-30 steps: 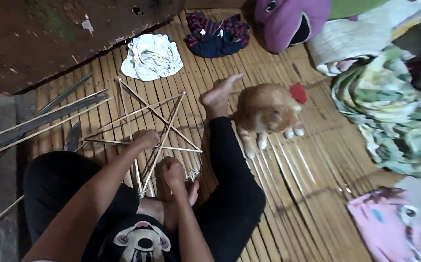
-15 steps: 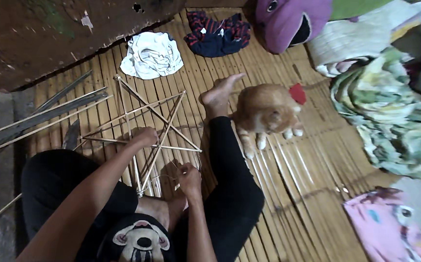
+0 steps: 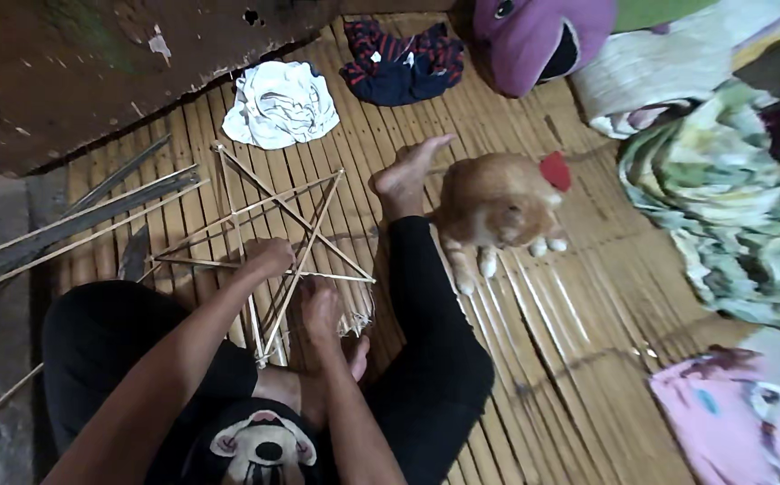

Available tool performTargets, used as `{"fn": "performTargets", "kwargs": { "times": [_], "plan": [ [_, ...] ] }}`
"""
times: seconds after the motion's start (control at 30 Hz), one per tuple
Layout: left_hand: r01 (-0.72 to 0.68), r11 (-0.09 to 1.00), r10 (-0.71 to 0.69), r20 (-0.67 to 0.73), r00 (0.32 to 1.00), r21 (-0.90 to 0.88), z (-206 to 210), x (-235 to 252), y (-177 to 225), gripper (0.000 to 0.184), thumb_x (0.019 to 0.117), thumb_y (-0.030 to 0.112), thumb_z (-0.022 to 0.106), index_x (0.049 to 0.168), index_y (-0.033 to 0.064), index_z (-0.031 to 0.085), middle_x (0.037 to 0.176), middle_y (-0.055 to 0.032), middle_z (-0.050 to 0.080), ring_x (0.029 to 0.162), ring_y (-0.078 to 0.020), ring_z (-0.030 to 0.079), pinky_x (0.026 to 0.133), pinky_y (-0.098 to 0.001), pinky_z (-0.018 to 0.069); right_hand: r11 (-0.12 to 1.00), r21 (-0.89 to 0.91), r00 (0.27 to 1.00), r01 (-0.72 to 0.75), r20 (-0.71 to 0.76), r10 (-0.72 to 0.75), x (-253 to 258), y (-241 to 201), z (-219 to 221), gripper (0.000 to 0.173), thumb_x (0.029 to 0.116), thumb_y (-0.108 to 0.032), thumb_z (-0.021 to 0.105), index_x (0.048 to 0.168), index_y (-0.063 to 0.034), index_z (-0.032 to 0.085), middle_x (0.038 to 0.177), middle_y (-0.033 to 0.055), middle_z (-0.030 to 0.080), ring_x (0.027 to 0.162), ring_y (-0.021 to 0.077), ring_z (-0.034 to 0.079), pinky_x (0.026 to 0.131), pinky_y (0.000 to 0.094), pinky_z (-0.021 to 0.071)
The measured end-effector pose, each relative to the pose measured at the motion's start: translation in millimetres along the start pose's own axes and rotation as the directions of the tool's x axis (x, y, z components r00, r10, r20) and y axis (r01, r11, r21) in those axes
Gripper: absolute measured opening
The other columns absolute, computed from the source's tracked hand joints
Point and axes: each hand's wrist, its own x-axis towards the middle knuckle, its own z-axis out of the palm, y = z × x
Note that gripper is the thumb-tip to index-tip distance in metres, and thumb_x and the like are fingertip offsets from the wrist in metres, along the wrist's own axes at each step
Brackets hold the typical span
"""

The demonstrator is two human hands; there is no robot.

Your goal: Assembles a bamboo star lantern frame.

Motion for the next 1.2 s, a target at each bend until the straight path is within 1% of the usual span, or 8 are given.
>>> {"fn": "performTargets", "kwargs": {
  "times": [0.13,0.3,0.5,0.63,0.77,0.93,1.07,1.2],
  "plan": [
    [0.001,0.999,-0.001,-0.010,1.000,-0.034,2,1,-3,0.027,0.1069,0.019,0.051,0.116,0.0020,0.071,0.115,-0.0217,0.070,0.113,-0.0397,0.064,0.099,-0.0632,0.0437,0.999,0.025,0.998,0.031,-0.060,-0.030,4,4,7,0.022,0.1022,-0.015,0.059,0.114,-0.0050,0.076,0.116,0.0163,0.072,0.108,0.0336,0.070,0.092,0.0513,0.0554],
    [-0.026,0.999,0.026,-0.012,1.000,-0.018,2,1,-4,0.027,0.1074,0.018,0.051,0.117,0.0028,0.071,0.116,-0.0207,0.071,0.115,-0.0385,0.064,0.102,-0.0631,0.0428,0.969,0.239,0.998,0.066,-0.005,-0.066,2,14,0,0.018,0.1000,-0.010,0.062,0.109,0.0009,0.073,0.113,0.0181,0.071,0.105,0.0299,0.069,0.095,0.0464,0.0544],
    [-0.024,0.999,0.026,-0.044,0.999,0.045,2,1,-3,0.027,0.1070,0.017,0.050,0.115,0.0009,0.070,0.115,-0.0240,0.069,0.116,-0.0429,0.062,0.100,-0.0644,0.0426,0.874,0.486,0.999,-0.008,0.041,-0.014,3,25,2,0.016,0.1019,-0.005,0.056,0.107,0.0036,0.068,0.089,0.0127,0.070,0.077,0.0178,0.066,0.076,0.0362,0.0558],
    [0.022,0.991,-0.013,-0.068,0.998,0.135,1,-2,3,0.030,0.1079,0.019,0.048,0.118,-0.0010,0.068,0.116,-0.0263,0.068,0.117,-0.0438,0.062,0.101,-0.0637,0.0439,0.895,0.443,0.996,-0.051,0.093,0.011,3,27,0,0.017,0.1024,-0.004,0.055,0.110,0.0044,0.067,0.092,0.0143,0.070,0.084,0.0207,0.067,0.082,0.0394,0.0550],
    [0.055,0.986,-0.040,-0.099,0.994,0.157,2,-6,8,0.031,0.1082,0.017,0.046,0.121,-0.0055,0.064,0.123,-0.0273,0.065,0.122,-0.0433,0.060,0.107,-0.0616,0.0393,0.925,0.372,0.989,-0.075,0.146,0.021,1,21,-8,0.018,0.1037,-0.005,0.054,0.114,0.0035,0.067,0.098,0.0159,0.071,0.091,0.0237,0.068,0.087,0.0416,0.0539],
    [0.065,0.997,-0.052,-0.214,0.976,0.053,16,-2,8,0.028,0.1065,0.017,0.050,0.120,-0.0024,0.066,0.119,-0.0256,0.066,0.119,-0.0434,0.061,0.105,-0.0638,0.0410,0.936,0.349,0.984,-0.034,0.177,-0.030,-4,17,-6,0.023,0.1034,-0.004,0.053,0.120,0.0014,0.068,0.104,0.0164,0.072,0.093,0.0240,0.069,0.089,0.0406,0.0546],
    [0.001,0.999,-0.009,-0.194,0.981,-0.040,24,1,4,0.029,0.1090,0.019,0.046,0.123,0.0032,0.065,0.122,-0.0219,0.065,0.120,-0.0412,0.060,0.102,-0.0647,0.0434,0.937,0.348,0.985,0.011,0.156,-0.069,-8,11,-3,0.025,0.1040,-0.005,0.053,0.122,-0.0006,0.069,0.109,0.0162,0.073,0.099,0.0252,0.070,0.093,0.0423,0.0541],
    [-0.031,0.992,0.010,-0.165,0.986,-0.123,27,1,3,0.029,0.1097,0.018,0.046,0.125,0.0018,0.064,0.122,-0.0225,0.066,0.118,-0.0398,0.062,0.101,-0.0609,0.0461,0.936,0.352,0.985,0.021,0.151,-0.079,-8,11,-1,0.024,0.1040,-0.005,0.054,0.121,-0.0011,0.070,0.109,0.0161,0.074,0.099,0.0253,0.071,0.093,0.0421,0.0544]
  ]
}}
